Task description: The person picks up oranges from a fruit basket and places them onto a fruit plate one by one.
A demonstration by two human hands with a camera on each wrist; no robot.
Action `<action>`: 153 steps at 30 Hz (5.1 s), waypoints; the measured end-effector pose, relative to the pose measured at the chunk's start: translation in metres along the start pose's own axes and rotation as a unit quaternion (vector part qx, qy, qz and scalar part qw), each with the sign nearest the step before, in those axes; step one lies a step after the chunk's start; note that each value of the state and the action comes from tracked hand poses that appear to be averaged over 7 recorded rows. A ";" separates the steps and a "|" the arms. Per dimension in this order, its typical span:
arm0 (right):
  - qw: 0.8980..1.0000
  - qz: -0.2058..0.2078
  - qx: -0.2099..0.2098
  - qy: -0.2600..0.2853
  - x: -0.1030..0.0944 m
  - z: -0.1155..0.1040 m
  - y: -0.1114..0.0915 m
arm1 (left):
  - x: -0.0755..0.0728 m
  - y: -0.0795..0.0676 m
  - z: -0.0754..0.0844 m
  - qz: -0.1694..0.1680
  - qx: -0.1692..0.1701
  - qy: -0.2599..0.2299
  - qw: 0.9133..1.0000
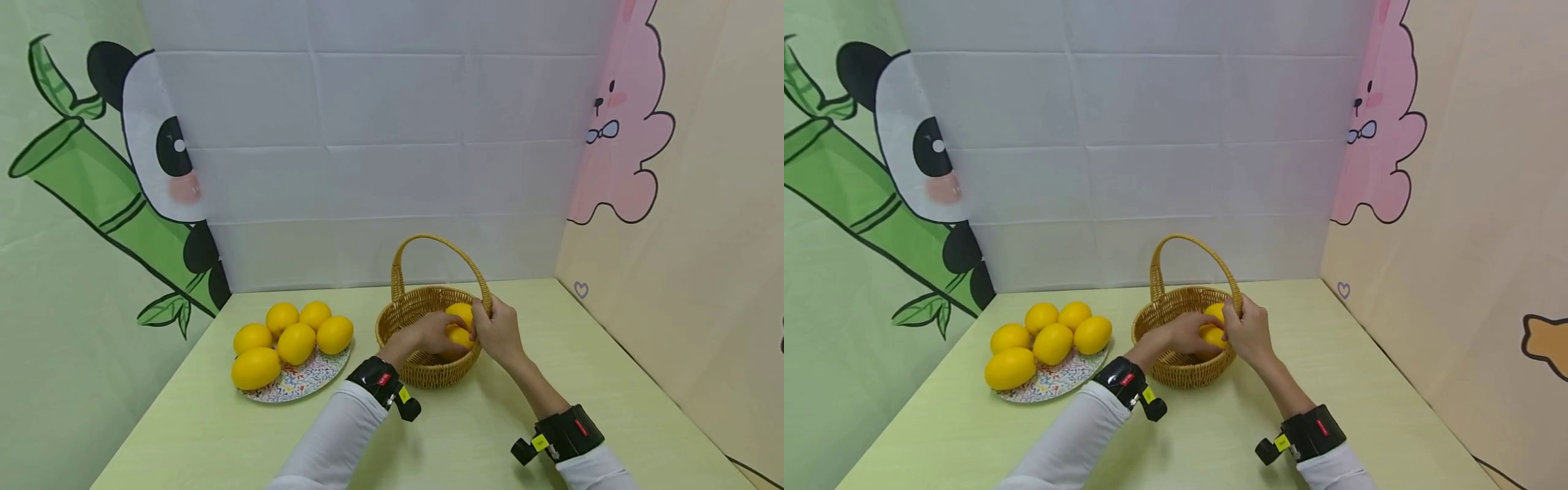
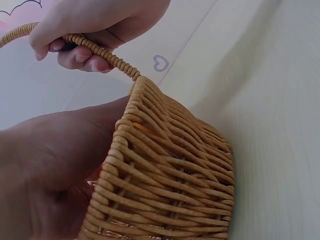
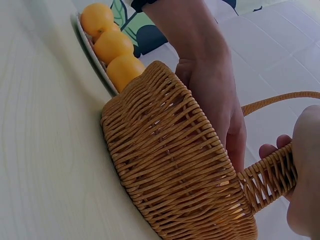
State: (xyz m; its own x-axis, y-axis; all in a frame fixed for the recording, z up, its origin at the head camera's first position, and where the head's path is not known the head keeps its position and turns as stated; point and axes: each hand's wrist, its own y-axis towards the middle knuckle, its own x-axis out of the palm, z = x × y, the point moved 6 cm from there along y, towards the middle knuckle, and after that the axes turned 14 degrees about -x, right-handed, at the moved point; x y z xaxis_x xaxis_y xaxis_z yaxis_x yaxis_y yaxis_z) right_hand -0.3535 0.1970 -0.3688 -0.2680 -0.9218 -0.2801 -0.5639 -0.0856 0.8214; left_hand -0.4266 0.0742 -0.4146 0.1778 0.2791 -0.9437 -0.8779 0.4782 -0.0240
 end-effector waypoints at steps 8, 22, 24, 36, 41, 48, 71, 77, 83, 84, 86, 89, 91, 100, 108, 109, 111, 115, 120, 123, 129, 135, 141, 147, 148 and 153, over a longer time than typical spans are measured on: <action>1.000 0.001 0.009 0.009 0.004 0.022 -0.001 | 0.001 -0.001 -0.003 -0.006 -0.016 -0.006 1.000; 1.000 0.002 0.004 -0.005 0.006 0.043 -0.004 | -0.007 -0.006 -0.011 0.019 -0.014 -0.010 1.000; 1.000 0.000 0.003 -0.007 0.006 0.044 -0.004 | -0.012 -0.009 -0.012 0.027 -0.012 -0.021 0.999; 1.000 0.008 0.002 -0.004 0.006 0.043 -0.003 | -0.034 -0.030 -0.024 0.067 0.015 -0.055 0.996; 1.000 0.004 0.003 -0.004 0.006 0.043 -0.004 | -0.042 -0.042 -0.031 0.085 0.022 -0.062 0.994; 1.000 0.006 -0.008 -0.012 0.005 0.042 -0.003 | -0.057 -0.058 -0.034 0.112 0.065 -0.075 0.989; 1.000 0.007 -0.014 -0.008 0.003 -0.002 0.001 | -0.099 -0.127 -0.066 0.168 0.022 -0.104 0.980; 1.000 0.006 -0.016 -0.007 0.006 0.020 0.000 | -0.107 -0.148 -0.084 0.177 0.010 -0.111 0.978; 1.000 0.009 -0.018 -0.005 0.007 0.041 -0.003 | -0.115 -0.169 -0.102 0.188 -0.002 -0.126 0.974; 1.000 0.008 -0.019 -0.006 0.007 0.041 -0.003 | -0.117 -0.172 -0.105 0.194 0.000 -0.124 0.973; 1.000 0.007 -0.020 -0.004 0.007 0.041 -0.003 | -0.120 -0.178 -0.112 0.202 -0.002 -0.119 0.972; 1.000 0.006 -0.021 -0.007 0.008 0.041 -0.003 | -0.123 -0.187 -0.122 0.211 -0.010 -0.109 0.971; 1.000 0.008 -0.020 -0.008 0.009 0.041 -0.003 | -0.124 -0.192 -0.130 0.213 -0.021 -0.105 0.971; 1.000 0.005 -0.010 -0.011 0.007 0.041 -0.003 | -0.114 -0.208 -0.156 0.218 -0.055 -0.093 0.970; 1.000 0.007 -0.022 -0.008 0.004 0.045 0.000 | -0.098 -0.204 -0.159 0.235 -0.062 -0.075 0.967; 1.000 0.006 -0.021 -0.007 0.003 0.046 0.001 | -0.095 -0.202 -0.159 0.238 -0.067 -0.070 0.966; 1.000 0.002 -0.023 -0.008 0.001 0.048 0.004 | -0.091 -0.198 -0.160 0.241 -0.082 -0.061 0.965; 1.000 0.000 -0.028 -0.004 -0.003 0.045 0.011 | -0.082 -0.191 -0.161 0.239 -0.109 -0.055 0.963; 1.000 -0.004 -0.026 0.001 -0.008 0.049 0.017 | -0.071 -0.180 -0.160 0.239 -0.138 -0.041 0.960; 1.000 -0.007 -0.027 0.001 -0.008 0.054 0.016 | -0.065 -0.178 -0.160 0.238 -0.150 -0.031 0.959; 1.000 -0.009 -0.020 0.001 -0.008 0.053 0.016 | -0.058 -0.175 -0.163 0.246 -0.143 -0.013 0.959; 1.000 -0.008 -0.017 0.000 -0.009 0.038 0.019 | -0.054 -0.173 -0.167 0.257 -0.130 -0.002 0.958; 1.000 -0.009 -0.018 0.005 -0.012 0.013 0.020 | -0.055 -0.173 -0.167 0.278 -0.118 0.018 0.953; 1.000 -0.005 -0.015 0.006 -0.013 0.011 0.020 | -0.054 -0.173 -0.166 0.279 -0.114 0.036 0.953; 1.000 -0.005 -0.016 0.006 -0.013 0.011 0.020 | -0.054 -0.173 -0.166 0.278 -0.115 0.039 0.953; 1.000 -0.005 -0.020 0.008 -0.013 0.010 0.020 | -0.054 -0.173 -0.167 0.274 -0.122 0.057 0.952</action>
State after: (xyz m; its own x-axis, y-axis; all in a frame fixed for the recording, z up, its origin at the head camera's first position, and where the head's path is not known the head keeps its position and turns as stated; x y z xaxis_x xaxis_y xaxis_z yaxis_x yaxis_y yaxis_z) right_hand -0.3694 0.2110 -0.3540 -0.2499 -0.9267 -0.2808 -0.5352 -0.1095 0.8376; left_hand -0.3587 -0.1623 -0.4151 -0.3735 0.3315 -0.8664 -0.9047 0.0763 0.4192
